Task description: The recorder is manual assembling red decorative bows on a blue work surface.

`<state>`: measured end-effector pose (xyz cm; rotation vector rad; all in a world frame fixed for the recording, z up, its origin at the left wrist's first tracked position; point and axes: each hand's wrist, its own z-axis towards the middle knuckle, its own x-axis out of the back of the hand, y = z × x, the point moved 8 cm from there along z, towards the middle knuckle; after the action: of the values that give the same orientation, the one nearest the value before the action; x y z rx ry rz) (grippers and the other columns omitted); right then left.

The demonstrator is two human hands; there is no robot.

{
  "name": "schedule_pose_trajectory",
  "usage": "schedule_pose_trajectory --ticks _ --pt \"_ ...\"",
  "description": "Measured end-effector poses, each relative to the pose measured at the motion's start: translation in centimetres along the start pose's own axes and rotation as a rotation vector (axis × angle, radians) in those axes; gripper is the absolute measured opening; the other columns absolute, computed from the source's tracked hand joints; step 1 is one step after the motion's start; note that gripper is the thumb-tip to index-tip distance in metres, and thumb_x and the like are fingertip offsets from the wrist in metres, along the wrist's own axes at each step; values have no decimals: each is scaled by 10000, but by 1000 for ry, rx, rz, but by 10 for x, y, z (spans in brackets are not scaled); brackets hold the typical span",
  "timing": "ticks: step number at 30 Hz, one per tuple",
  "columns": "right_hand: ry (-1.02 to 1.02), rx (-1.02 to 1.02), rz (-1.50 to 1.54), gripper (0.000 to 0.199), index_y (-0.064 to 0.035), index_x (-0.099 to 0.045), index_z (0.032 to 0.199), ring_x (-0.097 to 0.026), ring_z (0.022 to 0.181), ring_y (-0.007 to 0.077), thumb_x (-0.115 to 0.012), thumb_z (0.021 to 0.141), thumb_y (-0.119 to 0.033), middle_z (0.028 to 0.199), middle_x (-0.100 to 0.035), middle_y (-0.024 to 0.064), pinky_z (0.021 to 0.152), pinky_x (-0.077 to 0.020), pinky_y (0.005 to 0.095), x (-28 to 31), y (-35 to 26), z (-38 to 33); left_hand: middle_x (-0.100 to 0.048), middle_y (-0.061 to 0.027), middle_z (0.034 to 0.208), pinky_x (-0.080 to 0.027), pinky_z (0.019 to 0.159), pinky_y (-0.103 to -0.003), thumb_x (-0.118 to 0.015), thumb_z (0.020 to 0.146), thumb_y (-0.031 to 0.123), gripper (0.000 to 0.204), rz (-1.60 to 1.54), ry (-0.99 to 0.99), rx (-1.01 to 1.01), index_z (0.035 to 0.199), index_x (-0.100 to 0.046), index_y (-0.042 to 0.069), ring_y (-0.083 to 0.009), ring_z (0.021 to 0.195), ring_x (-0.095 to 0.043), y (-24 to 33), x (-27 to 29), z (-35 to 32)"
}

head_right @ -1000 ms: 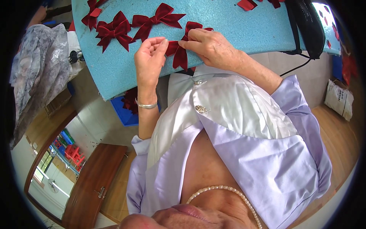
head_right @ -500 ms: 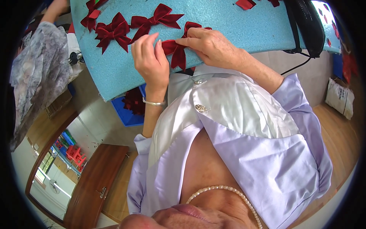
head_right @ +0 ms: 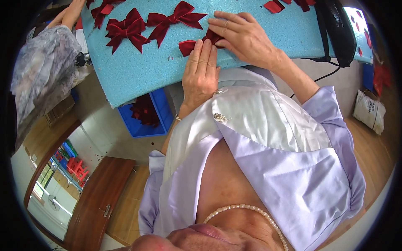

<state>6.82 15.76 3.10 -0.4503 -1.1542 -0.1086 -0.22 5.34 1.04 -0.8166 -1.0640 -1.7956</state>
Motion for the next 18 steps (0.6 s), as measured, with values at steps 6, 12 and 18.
schedule_pose_trajectory --ticks 6,12,18 --pt "-3 -40 434 336 -32 -659 1129 -608 999 301 -723 806 -102 1070 -657 101 809 -495 405 -3 -6 38 -576 -283 1306 -433 1073 -499 -629 837 139 431 20 10 -1 1168 -622 -136 -427 1291 -516 4 -1 -3" --pt "-207 44 294 186 -45 -670 967 -616 924 287 -718 788 -53 933 -642 85 759 -511 378 -39 -27 71 -593 -316 1229 -439 1062 -514 -646 793 150 456 12 6 -52 1143 -629 -142 -464 1224 -542 6 -4 -6" --pt "-146 -125 627 108 -5 -654 923 -648 785 247 -691 825 -32 865 -658 95 701 -521 330 -39 0 77 -612 -278 1235 -445 1061 -490 -638 803 132 414 34 48 -32 1124 -644 -129 -407 1229 -566 6 0 0"
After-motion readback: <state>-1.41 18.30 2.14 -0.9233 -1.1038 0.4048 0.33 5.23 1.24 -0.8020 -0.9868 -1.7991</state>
